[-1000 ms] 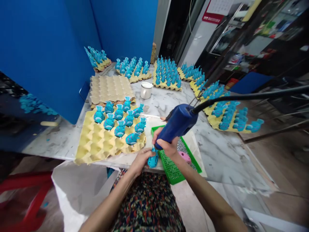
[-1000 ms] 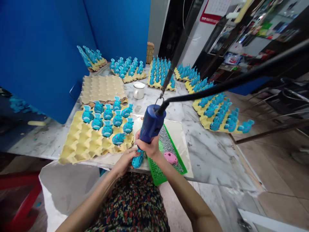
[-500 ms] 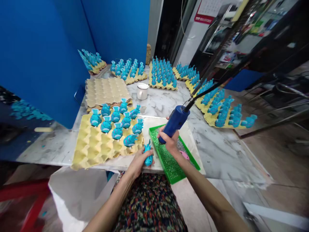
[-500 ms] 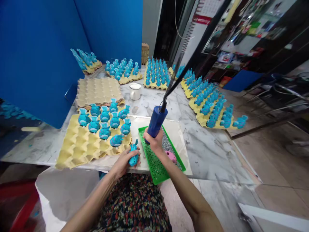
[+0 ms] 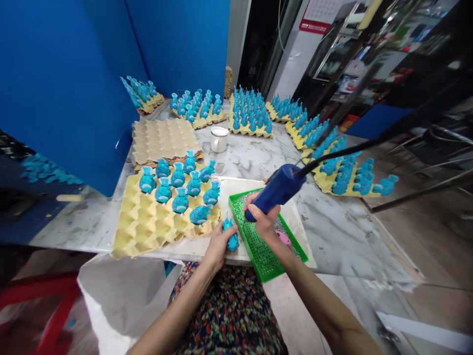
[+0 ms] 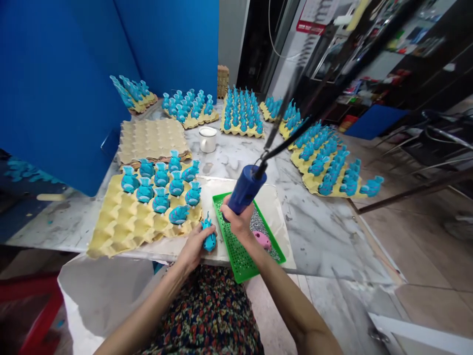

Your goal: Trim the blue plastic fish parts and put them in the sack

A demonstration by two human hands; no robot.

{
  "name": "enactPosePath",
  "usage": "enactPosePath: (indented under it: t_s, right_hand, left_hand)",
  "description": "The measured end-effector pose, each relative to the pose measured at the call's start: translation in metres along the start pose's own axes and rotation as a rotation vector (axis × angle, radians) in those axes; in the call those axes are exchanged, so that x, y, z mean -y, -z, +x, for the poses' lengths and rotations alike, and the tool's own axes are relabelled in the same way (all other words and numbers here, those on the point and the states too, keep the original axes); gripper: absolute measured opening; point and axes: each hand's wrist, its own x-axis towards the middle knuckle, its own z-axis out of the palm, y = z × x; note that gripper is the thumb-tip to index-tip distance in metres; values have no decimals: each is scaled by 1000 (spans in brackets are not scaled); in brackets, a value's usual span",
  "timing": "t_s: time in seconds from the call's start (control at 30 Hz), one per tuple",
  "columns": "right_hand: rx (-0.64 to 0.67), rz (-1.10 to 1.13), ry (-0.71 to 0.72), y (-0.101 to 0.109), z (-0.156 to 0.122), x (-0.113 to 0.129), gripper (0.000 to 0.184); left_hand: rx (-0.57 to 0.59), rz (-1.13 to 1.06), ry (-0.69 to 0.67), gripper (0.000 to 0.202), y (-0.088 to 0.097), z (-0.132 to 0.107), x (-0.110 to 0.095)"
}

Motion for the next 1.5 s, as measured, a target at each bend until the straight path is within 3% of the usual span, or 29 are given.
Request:
enactPosePath:
  t_s: [0.13,0.3,0.53,0.77,0.93,1.0,1.17,1.23,1.33,1.43,1.5]
  right_hand:
    - [-35,100,65,-2,-6,27,25]
    - [109,201,74,1,-25,46,32]
    - [120,157,46,0,-33,42,12]
    - [97,190,47,-5,-39,29,32]
    - [125,188,-38,-5,-39,24,20]
    - [162,192,-74,-4,-36,25,23]
    - [388,296,-112,-1,-21,37,15]
    - [445,321,-129,2,-15,42,13]
    - [319,224,-93,8,-10,42,12]
    - [120,69,-85,12,-10,29,13]
    - [56,39,-122,13,-12,19,16]
  left_hand:
    - [-95,-32,-15,46,-12,0,1]
    - [-111,-50,-56,42,-17,5,7]
    - [-110,-85,-67,40,-16,5,10]
    - [-179,-147,-81,41,-25,0,1]
    - [-175,-165,-81,40,-28,1,-2]
    - [-146,-129,-51,38,-26,1,-5]
    - [107,53,152,42,-11,2,-14]
    - [120,106,152,47,-6,1,-16]
    - [103,106,103,51,-1,-3,-13]
    - [58,31,82,49,-2,-6,-10]
    - [32,-6,94,47,-3,-7,-9]
